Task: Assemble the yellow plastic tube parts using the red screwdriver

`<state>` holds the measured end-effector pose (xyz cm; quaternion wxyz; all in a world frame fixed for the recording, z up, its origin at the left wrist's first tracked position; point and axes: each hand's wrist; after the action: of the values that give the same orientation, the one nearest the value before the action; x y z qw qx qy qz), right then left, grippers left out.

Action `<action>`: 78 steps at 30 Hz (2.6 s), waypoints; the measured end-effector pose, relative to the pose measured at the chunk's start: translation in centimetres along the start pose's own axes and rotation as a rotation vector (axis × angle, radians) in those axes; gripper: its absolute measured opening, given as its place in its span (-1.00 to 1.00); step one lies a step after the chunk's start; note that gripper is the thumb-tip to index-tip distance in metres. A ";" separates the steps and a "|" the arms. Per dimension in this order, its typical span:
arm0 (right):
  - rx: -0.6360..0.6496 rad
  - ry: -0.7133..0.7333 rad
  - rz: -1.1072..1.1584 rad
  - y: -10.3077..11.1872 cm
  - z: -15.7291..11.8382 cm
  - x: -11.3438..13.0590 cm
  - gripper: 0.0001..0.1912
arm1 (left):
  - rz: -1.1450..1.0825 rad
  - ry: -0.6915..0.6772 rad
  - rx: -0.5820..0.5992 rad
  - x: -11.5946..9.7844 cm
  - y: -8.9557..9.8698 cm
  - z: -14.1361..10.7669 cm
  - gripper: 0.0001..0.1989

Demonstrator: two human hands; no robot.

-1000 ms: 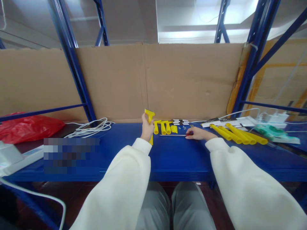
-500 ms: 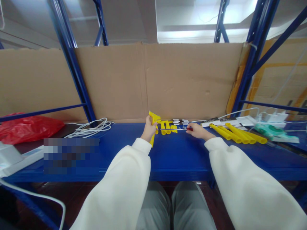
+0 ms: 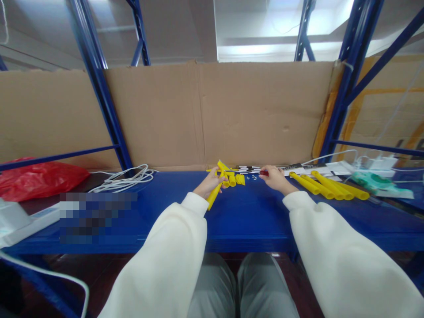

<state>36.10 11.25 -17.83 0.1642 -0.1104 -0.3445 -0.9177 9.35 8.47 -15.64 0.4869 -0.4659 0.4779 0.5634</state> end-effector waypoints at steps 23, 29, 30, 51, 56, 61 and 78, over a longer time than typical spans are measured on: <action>0.076 -0.054 -0.138 0.6 -0.1 -0.7 -0.87 | 0.057 0.108 0.283 0.8 0.8 0.2 -0.38; 0.083 -0.081 -0.115 0.3 0.0 -1.0 -0.88 | 0.065 0.099 0.284 0.6 0.7 0.0 -0.39; 0.083 -0.089 -0.109 0.2 0.0 -0.9 -0.88 | 0.068 0.096 0.278 0.6 0.7 -0.1 -0.39; 0.135 -0.137 -0.155 1.3 -0.3 0.6 -0.85 | 0.139 0.104 0.245 -0.3 0.3 -1.2 -0.47; 0.127 -0.108 -0.166 1.5 -0.3 0.6 -0.86 | 0.148 0.104 0.233 -0.3 0.3 -1.2 -0.46; 0.099 -0.040 -0.173 1.0 -0.2 -0.1 -0.87 | 0.154 0.090 0.244 0.0 0.4 -0.7 -0.42; -0.113 0.269 -0.392 1.7 -0.3 0.5 -0.80 | 0.145 0.109 0.169 0.1 0.2 -0.6 -0.47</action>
<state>36.25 9.73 -16.85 0.0210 0.0725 -0.2824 -0.9563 9.22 7.84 -15.81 0.4555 -0.4176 0.5820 0.5287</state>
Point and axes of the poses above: each hand's wrist, its own z-axis towards the middle knuckle, its own y-axis out of the back of the hand, x = y × z, and after that the axes turned 14 degrees about -x, right-handed
